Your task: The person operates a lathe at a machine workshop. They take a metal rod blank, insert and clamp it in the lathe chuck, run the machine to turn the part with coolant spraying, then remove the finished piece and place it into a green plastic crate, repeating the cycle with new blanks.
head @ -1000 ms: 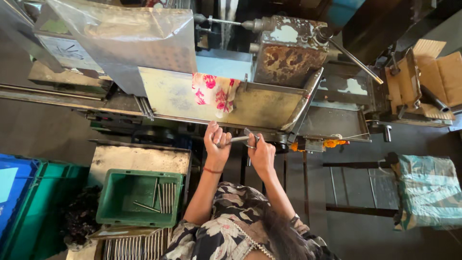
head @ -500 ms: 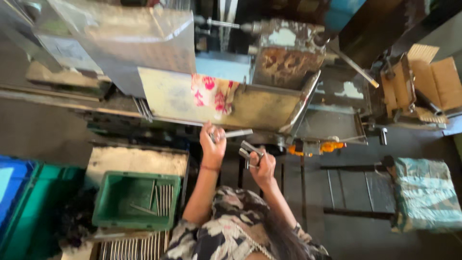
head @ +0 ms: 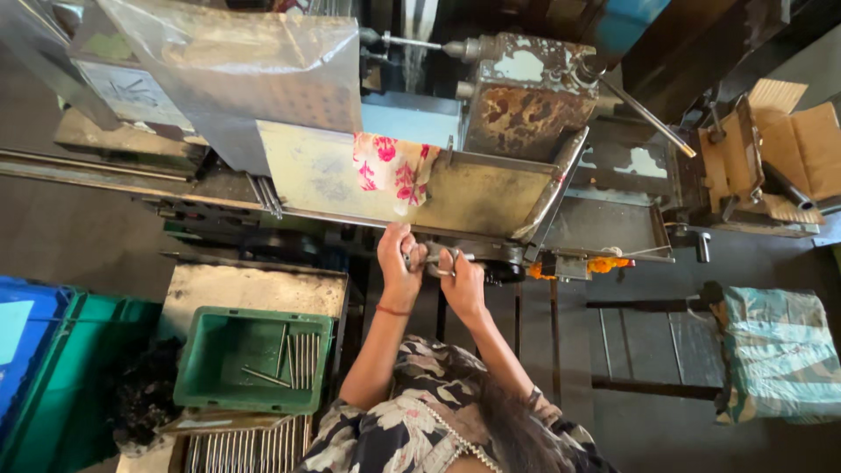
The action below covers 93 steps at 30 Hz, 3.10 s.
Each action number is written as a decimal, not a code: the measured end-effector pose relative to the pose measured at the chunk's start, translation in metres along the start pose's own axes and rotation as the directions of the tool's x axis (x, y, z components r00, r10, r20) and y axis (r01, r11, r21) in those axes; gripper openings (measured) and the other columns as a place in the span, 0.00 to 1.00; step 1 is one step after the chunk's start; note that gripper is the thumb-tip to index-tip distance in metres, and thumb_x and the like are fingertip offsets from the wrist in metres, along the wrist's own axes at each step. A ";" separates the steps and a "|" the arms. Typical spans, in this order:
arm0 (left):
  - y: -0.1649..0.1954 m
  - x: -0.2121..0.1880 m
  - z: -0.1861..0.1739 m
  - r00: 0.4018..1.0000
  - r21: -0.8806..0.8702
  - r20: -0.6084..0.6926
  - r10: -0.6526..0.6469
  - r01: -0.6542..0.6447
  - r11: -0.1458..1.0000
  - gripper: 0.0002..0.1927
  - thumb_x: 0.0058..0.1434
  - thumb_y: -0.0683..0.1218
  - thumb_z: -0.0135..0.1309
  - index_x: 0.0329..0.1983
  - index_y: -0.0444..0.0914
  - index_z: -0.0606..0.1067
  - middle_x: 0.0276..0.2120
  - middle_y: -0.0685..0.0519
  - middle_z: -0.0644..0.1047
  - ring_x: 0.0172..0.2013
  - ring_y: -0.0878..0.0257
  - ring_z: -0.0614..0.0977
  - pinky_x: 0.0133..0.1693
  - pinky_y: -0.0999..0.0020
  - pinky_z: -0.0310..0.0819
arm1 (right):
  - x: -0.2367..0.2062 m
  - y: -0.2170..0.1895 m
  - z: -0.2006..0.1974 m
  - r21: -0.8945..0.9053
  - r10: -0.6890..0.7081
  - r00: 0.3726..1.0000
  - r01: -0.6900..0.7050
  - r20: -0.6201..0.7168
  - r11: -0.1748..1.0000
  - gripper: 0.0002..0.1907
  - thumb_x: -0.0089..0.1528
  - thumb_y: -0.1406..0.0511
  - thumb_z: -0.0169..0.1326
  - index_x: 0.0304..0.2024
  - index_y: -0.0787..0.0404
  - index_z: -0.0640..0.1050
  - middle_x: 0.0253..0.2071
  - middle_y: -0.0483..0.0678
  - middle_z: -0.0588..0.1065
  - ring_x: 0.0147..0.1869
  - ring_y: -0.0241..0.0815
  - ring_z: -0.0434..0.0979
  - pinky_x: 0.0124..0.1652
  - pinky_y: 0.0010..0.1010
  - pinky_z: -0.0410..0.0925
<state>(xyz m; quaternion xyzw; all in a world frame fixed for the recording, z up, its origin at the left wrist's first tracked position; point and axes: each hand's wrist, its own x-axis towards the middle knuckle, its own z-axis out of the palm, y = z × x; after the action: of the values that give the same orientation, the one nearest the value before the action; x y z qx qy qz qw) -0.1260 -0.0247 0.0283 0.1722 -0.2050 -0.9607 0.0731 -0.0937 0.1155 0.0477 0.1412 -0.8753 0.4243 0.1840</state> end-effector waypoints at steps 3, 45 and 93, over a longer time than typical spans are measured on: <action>0.023 0.022 -0.015 0.995 -0.161 -0.074 0.067 -0.078 0.984 0.12 0.68 0.45 0.50 0.28 0.43 0.64 0.18 0.60 0.63 0.13 0.68 0.59 0.18 0.72 0.53 | -0.016 -0.003 -0.013 0.185 -0.088 0.996 0.081 0.028 0.979 0.15 0.70 0.61 0.50 0.32 0.65 0.73 0.20 0.57 0.70 0.21 0.57 0.73 0.23 0.42 0.65; -0.062 0.001 -0.048 0.994 0.531 -0.060 0.091 -0.046 0.846 0.12 0.66 0.48 0.58 0.43 0.35 0.80 0.30 0.60 0.77 0.26 0.74 0.74 0.30 0.76 0.65 | 0.027 0.066 -0.008 0.343 -0.072 0.949 -0.040 0.307 0.939 0.13 0.57 0.76 0.54 0.43 0.63 0.82 0.41 0.56 0.81 0.45 0.50 0.84 0.46 0.34 0.76; -0.042 0.046 -0.300 0.862 0.505 -0.418 0.286 -0.041 0.862 0.18 0.72 0.50 0.53 0.28 0.40 0.65 0.18 0.62 0.58 0.17 0.73 0.56 0.21 0.74 0.48 | -0.188 0.411 0.200 0.682 0.765 -0.117 -0.383 0.633 -0.623 0.24 0.63 0.40 0.39 0.51 0.42 0.72 0.50 0.42 0.74 0.42 0.42 0.77 0.36 0.42 0.70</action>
<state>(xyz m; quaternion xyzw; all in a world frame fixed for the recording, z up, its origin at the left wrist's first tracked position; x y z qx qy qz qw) -0.0630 -0.1073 -0.2600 0.3983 -0.4260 -0.7964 0.1603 -0.1320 0.2201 -0.4341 -0.5568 -0.1892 0.7940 -0.1540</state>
